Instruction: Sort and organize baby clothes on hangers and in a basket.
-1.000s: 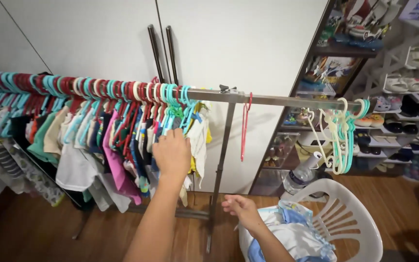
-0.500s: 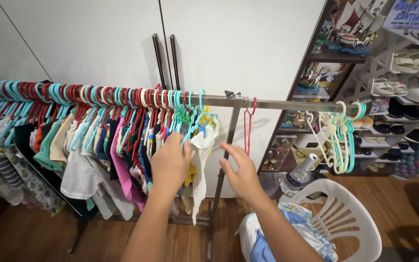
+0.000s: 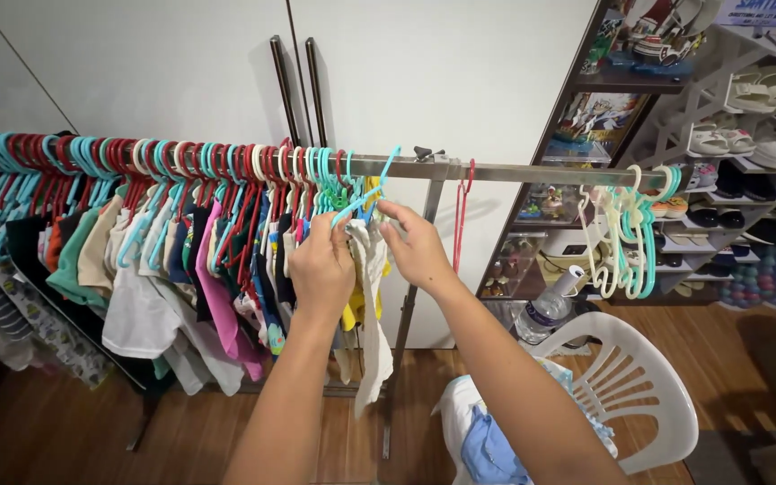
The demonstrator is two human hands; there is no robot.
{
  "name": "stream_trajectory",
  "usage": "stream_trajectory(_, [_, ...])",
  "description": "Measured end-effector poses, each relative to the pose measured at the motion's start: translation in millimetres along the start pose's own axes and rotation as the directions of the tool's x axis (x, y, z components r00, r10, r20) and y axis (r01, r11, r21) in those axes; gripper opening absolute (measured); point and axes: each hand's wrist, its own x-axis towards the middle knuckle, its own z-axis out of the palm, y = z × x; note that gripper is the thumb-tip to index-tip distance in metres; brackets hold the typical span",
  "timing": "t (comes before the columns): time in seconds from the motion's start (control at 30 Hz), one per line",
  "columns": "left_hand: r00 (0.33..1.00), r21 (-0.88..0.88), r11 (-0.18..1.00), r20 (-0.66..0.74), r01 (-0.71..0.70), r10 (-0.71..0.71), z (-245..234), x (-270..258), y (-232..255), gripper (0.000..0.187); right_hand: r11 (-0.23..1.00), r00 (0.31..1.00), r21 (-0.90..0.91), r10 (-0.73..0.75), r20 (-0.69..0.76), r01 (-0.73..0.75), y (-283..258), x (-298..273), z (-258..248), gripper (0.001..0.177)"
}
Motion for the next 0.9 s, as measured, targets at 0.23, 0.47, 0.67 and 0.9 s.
stream_trajectory(0.23, [0.996,-0.237,0.971,-0.086,-0.011,-0.010,-14.1,-9.7,14.4,0.012,0.990,0.996,0.108,0.093,0.009,-0.093,4.9,3.6,-6.0,0.040])
stream_trajectory(0.47, [0.949,-0.357,0.879,0.128,0.315,-0.288,-50.8,-50.7,16.2,0.018,0.952,0.921,0.055,0.276,0.275,-0.301,-6.9,-45.9,-38.3,0.034])
stream_trajectory(0.67, [0.878,-0.300,0.832,0.270,0.467,-0.395,-50.8,-82.4,23.2,0.019,0.850,0.892,0.311,0.333,0.306,-0.424,26.7,-111.7,-41.3,0.032])
stream_trajectory(0.9, [0.835,-0.264,0.817,0.372,0.513,-0.404,-31.7,-110.2,30.6,0.018,0.743,0.887,0.488,0.419,0.194,-0.457,41.1,-168.8,-50.3,0.015])
